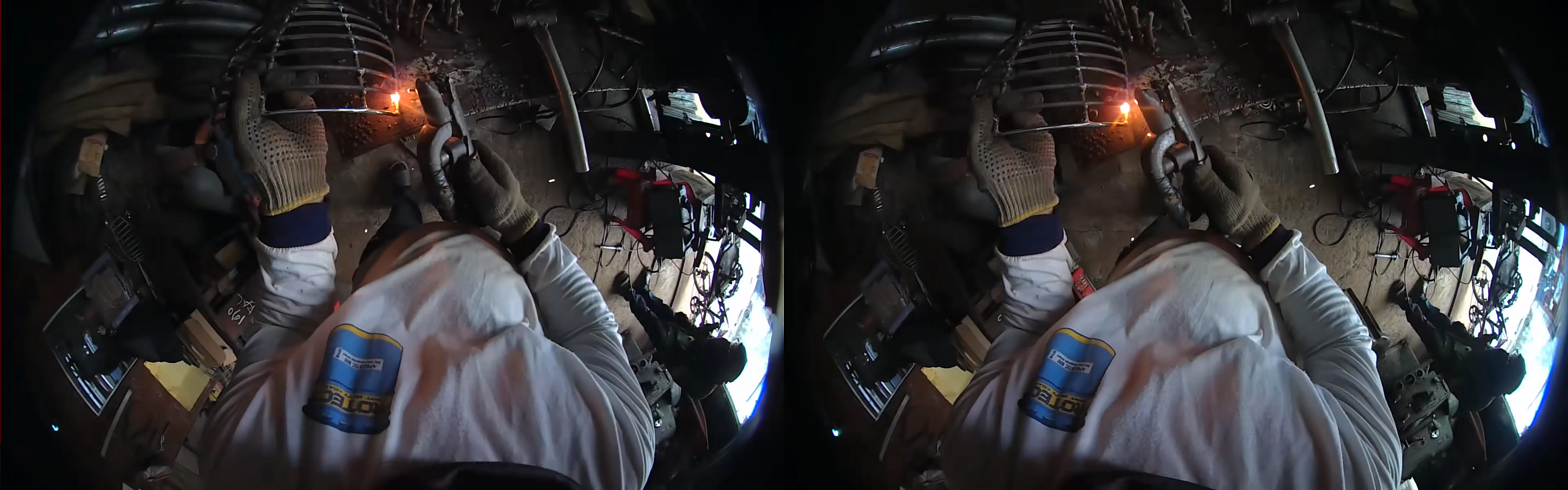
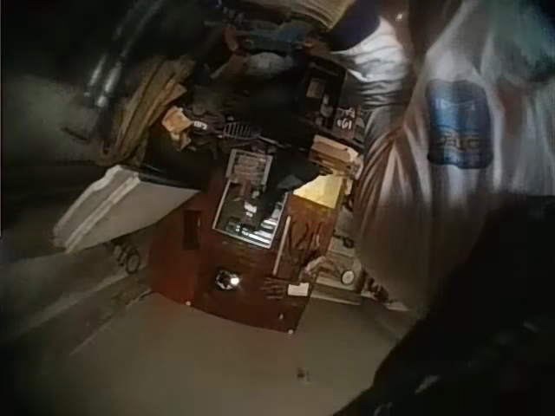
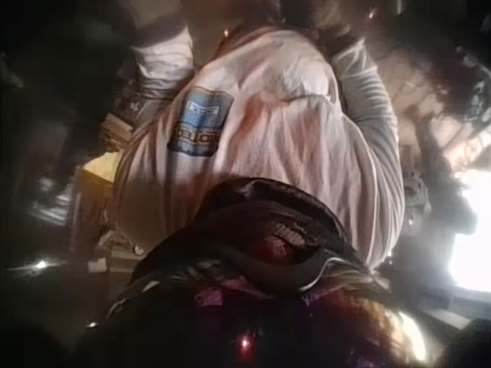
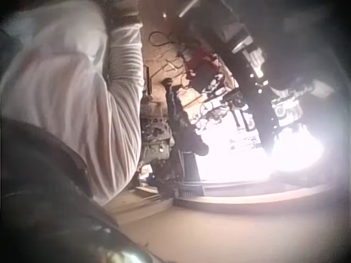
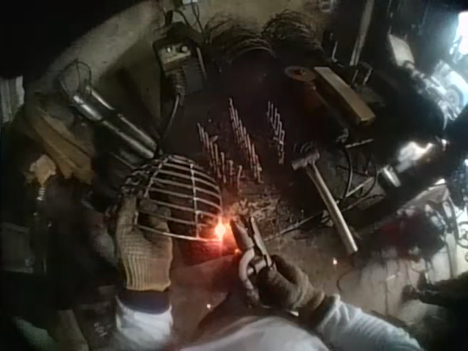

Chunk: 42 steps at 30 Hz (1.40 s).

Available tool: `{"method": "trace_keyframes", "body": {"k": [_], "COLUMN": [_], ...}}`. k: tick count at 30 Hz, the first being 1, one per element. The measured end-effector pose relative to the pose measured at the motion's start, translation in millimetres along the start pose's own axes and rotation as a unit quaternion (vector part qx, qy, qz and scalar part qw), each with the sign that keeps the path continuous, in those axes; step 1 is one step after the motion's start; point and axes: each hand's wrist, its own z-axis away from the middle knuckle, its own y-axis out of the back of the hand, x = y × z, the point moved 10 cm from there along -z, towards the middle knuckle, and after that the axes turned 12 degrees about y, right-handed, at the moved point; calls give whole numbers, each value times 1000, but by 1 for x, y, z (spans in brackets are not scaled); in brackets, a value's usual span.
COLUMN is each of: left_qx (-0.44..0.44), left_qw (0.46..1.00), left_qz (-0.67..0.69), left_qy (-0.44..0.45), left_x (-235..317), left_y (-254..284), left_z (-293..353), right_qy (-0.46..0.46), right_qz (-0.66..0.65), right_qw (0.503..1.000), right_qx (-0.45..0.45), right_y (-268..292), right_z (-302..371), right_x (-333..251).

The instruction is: The person hammers a metal wire cage on a workbench to shape it and then fuses the joints with a welding torch.

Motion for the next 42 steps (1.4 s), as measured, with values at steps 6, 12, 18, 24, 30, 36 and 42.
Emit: {"method": "trace_keyframes", "body": {"k": [6,12,18,24,30,36,42], "left_qx": [45,81,87,125,136,168,153], "left_qw": [999,995,994,990,989,984,987], "left_qz": [22,63,63,47,52,53,43], "left_qy": [-13,14,33,33,31,20,32], "left_x": [-1,-10,-14,-15,-16,-17,-21], "left_y": [4,13,38,48,54,51,50], "left_z": [2,7,6,10,10,12,12], "right_qy": [-44,-47,-40,-35,-38,-67,-69], "right_qz": [2,22,7,3,23,16,2], "right_qw": [999,999,999,999,999,998,998], "right_qx": [12,0,1,-6,-18,-14,-8], "right_y": [4,8,8,4,3,4,7], "right_z": [1,2,4,4,1,1,1], "right_x": [5,7,8,8,9,13,16]}}
